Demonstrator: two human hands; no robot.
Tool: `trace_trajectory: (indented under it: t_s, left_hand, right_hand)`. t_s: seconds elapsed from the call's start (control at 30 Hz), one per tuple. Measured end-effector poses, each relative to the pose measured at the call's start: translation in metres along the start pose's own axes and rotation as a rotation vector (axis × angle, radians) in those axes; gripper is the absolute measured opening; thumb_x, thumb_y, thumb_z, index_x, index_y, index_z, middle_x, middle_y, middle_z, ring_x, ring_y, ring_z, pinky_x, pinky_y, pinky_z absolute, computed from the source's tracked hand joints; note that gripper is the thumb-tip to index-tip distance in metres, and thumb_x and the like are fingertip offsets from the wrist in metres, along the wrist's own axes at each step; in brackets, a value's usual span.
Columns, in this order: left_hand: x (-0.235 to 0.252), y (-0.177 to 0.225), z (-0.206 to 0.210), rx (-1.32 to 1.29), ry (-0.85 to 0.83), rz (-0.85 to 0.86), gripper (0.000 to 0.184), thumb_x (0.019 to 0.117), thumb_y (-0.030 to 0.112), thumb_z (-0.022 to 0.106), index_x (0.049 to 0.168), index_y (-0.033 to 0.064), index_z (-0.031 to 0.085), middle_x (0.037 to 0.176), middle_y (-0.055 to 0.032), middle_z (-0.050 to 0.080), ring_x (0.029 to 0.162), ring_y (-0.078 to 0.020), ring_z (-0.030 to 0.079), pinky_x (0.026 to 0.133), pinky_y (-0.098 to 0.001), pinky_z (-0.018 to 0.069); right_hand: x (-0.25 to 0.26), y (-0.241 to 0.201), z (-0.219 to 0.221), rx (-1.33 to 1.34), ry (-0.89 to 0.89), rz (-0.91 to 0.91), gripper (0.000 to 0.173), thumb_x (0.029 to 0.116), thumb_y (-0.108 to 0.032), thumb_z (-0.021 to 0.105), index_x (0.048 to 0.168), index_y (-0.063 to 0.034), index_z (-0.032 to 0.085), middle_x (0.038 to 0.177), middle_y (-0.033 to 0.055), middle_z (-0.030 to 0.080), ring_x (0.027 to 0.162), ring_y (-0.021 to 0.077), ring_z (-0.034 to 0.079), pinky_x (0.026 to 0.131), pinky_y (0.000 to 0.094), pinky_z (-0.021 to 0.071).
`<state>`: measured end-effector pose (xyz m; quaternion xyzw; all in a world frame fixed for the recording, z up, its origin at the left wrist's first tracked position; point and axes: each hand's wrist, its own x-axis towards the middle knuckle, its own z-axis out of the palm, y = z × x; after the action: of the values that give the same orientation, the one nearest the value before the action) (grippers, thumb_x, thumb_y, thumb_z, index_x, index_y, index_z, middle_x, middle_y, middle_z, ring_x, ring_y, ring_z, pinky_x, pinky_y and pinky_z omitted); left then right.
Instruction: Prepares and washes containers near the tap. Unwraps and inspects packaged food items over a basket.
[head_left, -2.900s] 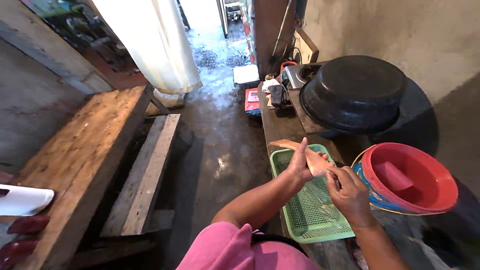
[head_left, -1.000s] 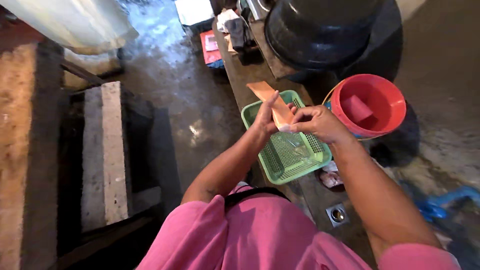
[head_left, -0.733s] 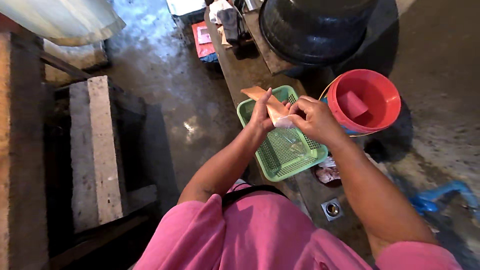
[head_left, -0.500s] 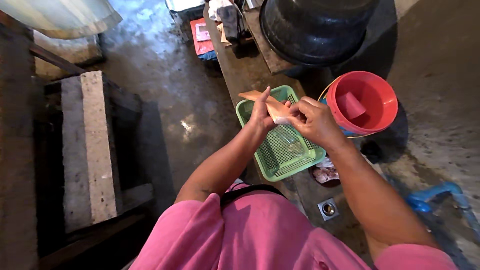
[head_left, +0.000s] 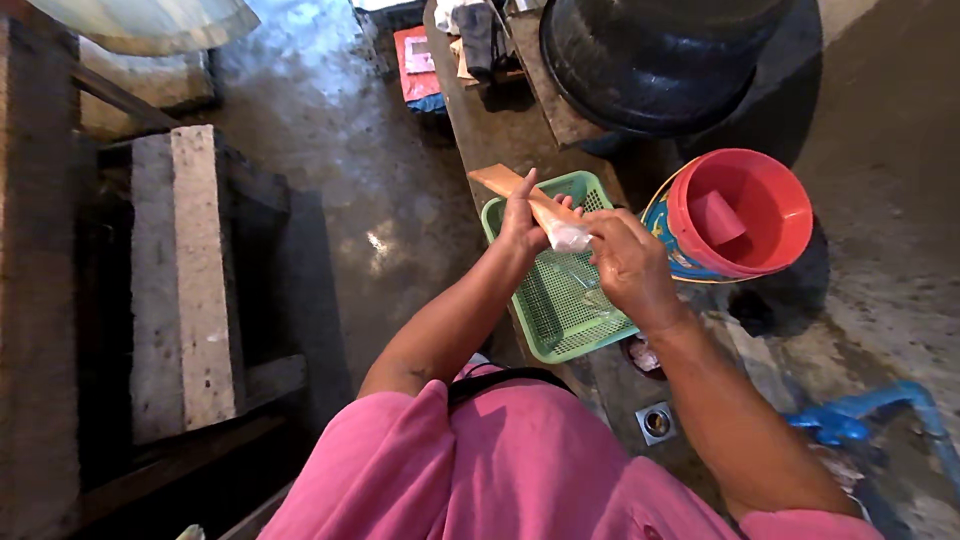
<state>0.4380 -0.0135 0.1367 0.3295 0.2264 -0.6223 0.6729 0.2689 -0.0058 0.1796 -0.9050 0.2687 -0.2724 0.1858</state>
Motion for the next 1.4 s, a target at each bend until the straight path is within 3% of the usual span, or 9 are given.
trace_trajectory:
  t_s: [0.1, 0.23, 0.43, 0.5, 0.6, 0.83, 1.0, 1.2, 1.4]
  left_hand:
    - [-0.005, -0.010, -0.002, 0.034, -0.082, -0.012, 0.042, 0.0997, 0.042, 0.059, 0.124, 0.0098, 0.047, 0.099, -0.0141, 0.062, 0.079, -0.0248, 0.067, 0.070, -0.0402, 0.0607]
    - [-0.015, -0.022, 0.004, 0.064, -0.110, -0.026, 0.033, 0.1012, 0.039, 0.056, 0.115, 0.0092, 0.051, 0.089, -0.0103, 0.064, 0.073, -0.0185, 0.067, 0.066, -0.0343, 0.0596]
    - [-0.025, -0.038, 0.008, 0.127, -0.200, 0.009, 0.020, 0.1050, 0.031, 0.050, 0.100, 0.0117, 0.055, 0.079, -0.0040, 0.062, 0.069, -0.0124, 0.064, 0.065, -0.0298, 0.0576]
    - [-0.017, -0.033, 0.002, 0.114, -0.164, -0.021, 0.019, 0.1034, 0.028, 0.051, 0.104, 0.0091, 0.056, 0.083, -0.0064, 0.063, 0.070, -0.0140, 0.065, 0.065, -0.0305, 0.0583]
    - [-0.004, -0.018, -0.002, 0.052, -0.098, -0.058, 0.020, 0.1038, 0.027, 0.050, 0.102, 0.0082, 0.053, 0.082, -0.0072, 0.060, 0.067, -0.0161, 0.063, 0.061, -0.0313, 0.0577]
    - [0.005, 0.002, 0.002, 0.035, -0.129, -0.076, 0.020, 0.1053, 0.026, 0.045, 0.099, 0.0080, 0.052, 0.079, -0.0055, 0.058, 0.062, -0.0145, 0.060, 0.058, -0.0278, 0.0559]
    - [-0.007, -0.009, 0.006, 0.118, -0.167, -0.037, 0.015, 0.1026, 0.022, 0.051, 0.102, 0.0081, 0.053, 0.081, -0.0074, 0.062, 0.066, -0.0162, 0.064, 0.061, -0.0316, 0.0589]
    - [-0.007, -0.014, 0.008, 0.138, -0.111, -0.059, 0.008, 0.0983, 0.014, 0.049, 0.100, 0.0072, 0.052, 0.082, -0.0083, 0.060, 0.065, -0.0166, 0.063, 0.058, -0.0300, 0.0568]
    - [0.033, 0.011, -0.019, 0.155, -0.046, 0.020, 0.007, 0.0969, 0.012, 0.045, 0.098, 0.0070, 0.051, 0.074, -0.0047, 0.055, 0.057, -0.0131, 0.056, 0.054, -0.0259, 0.0517]
  right_hand:
    - [0.004, -0.005, 0.007, 0.027, 0.060, 0.166, 0.016, 0.1032, -0.005, 0.054, 0.109, 0.0052, 0.065, 0.089, 0.0193, 0.069, 0.071, 0.0284, 0.070, 0.066, 0.0427, 0.0605]
    - [0.007, -0.002, 0.018, -0.005, 0.117, 0.146, 0.015, 0.1002, -0.003, 0.058, 0.108, 0.0063, 0.066, 0.103, 0.0234, 0.070, 0.088, 0.0338, 0.072, 0.077, 0.0455, 0.0605]
    - [0.016, 0.010, 0.040, -0.140, 0.156, 0.122, 0.012, 0.0971, -0.001, 0.059, 0.102, 0.0070, 0.067, 0.095, 0.0258, 0.067, 0.077, 0.0398, 0.070, 0.062, 0.0506, 0.0581]
    - [0.020, 0.007, 0.021, 0.089, 0.038, 0.288, 0.013, 0.1009, -0.004, 0.057, 0.107, 0.0046, 0.066, 0.097, 0.0215, 0.070, 0.081, 0.0323, 0.071, 0.072, 0.0482, 0.0594]
    - [0.021, 0.012, -0.002, 0.378, -0.003, 0.429, 0.009, 0.1014, -0.008, 0.061, 0.107, -0.0013, 0.063, 0.091, 0.0098, 0.068, 0.066, 0.0128, 0.067, 0.062, 0.0301, 0.0600]
    - [-0.006, 0.004, -0.011, 0.212, 0.042, 0.147, 0.012, 0.0993, -0.006, 0.059, 0.101, 0.0014, 0.068, 0.086, 0.0098, 0.070, 0.072, 0.0115, 0.068, 0.068, 0.0254, 0.0594]
    - [0.006, -0.001, -0.008, 0.098, -0.146, 0.232, 0.054, 0.0922, -0.017, 0.075, 0.141, -0.0047, 0.056, 0.123, 0.0214, 0.061, 0.085, 0.0285, 0.067, 0.070, 0.0437, 0.0585]
    - [0.000, 0.006, 0.023, -0.038, 0.067, 0.063, 0.022, 0.0926, 0.009, 0.058, 0.106, 0.0039, 0.075, 0.095, 0.0216, 0.070, 0.080, 0.0325, 0.071, 0.071, 0.0427, 0.0603]
    - [-0.031, -0.014, 0.025, 0.054, 0.060, -0.006, 0.019, 0.0893, 0.007, 0.061, 0.097, 0.0026, 0.078, 0.089, 0.0165, 0.072, 0.075, 0.0257, 0.071, 0.067, 0.0352, 0.0606]
